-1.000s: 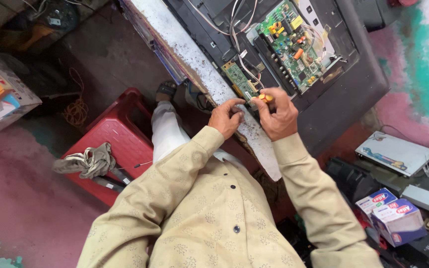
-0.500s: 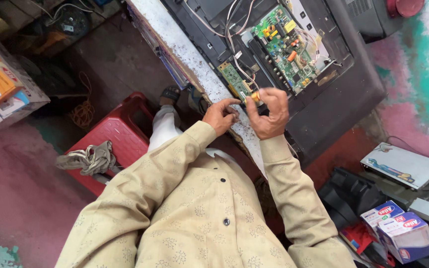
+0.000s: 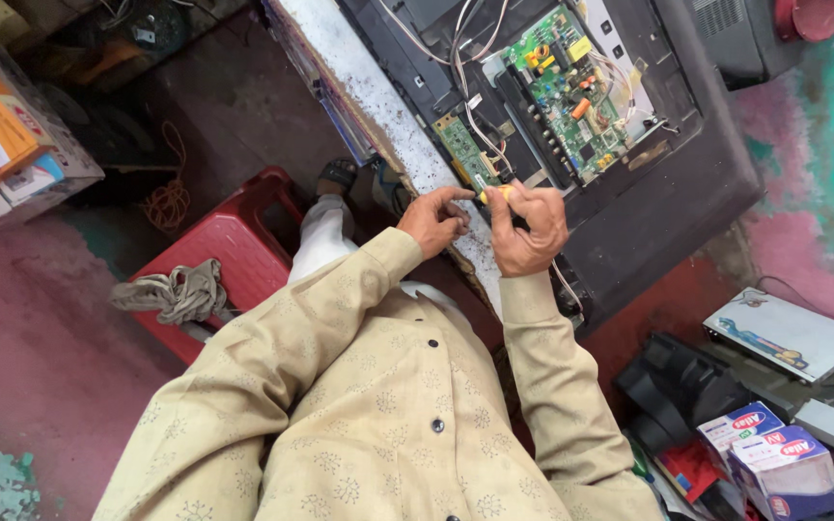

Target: The person uses a screwdriver to tighten screws on the back panel of a television set. They repeatedly pick up screws from the workbench, align them with screw holes, and turn the screwdriver to secure the panel.

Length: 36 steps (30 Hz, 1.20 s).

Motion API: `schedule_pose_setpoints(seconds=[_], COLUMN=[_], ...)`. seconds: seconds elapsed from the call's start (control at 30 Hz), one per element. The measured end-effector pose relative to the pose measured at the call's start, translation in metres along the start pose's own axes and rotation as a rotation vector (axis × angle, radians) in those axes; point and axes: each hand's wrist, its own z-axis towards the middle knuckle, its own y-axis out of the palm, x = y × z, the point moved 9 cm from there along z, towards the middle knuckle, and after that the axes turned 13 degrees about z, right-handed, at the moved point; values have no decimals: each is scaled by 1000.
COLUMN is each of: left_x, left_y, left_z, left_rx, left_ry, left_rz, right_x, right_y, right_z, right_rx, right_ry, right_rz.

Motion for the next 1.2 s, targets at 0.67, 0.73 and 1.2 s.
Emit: schedule_pose_setpoints(seconds=[0.67,0.73,1.2], left_x=[-51,-51,-38], left_y=[32,44,69], left_z=[9,8,39], left_rx=[-29,-103,-305], left_ry=[-355,-417,-509], left_rz=[-712,-908,-1463], right_x=[2,-5,17], right_y=[13,22,50], right_z=[0,4,22], right_rx=[-23,-33,-178], right_ry=[53,-12,195], right_rz=[69,29,-239])
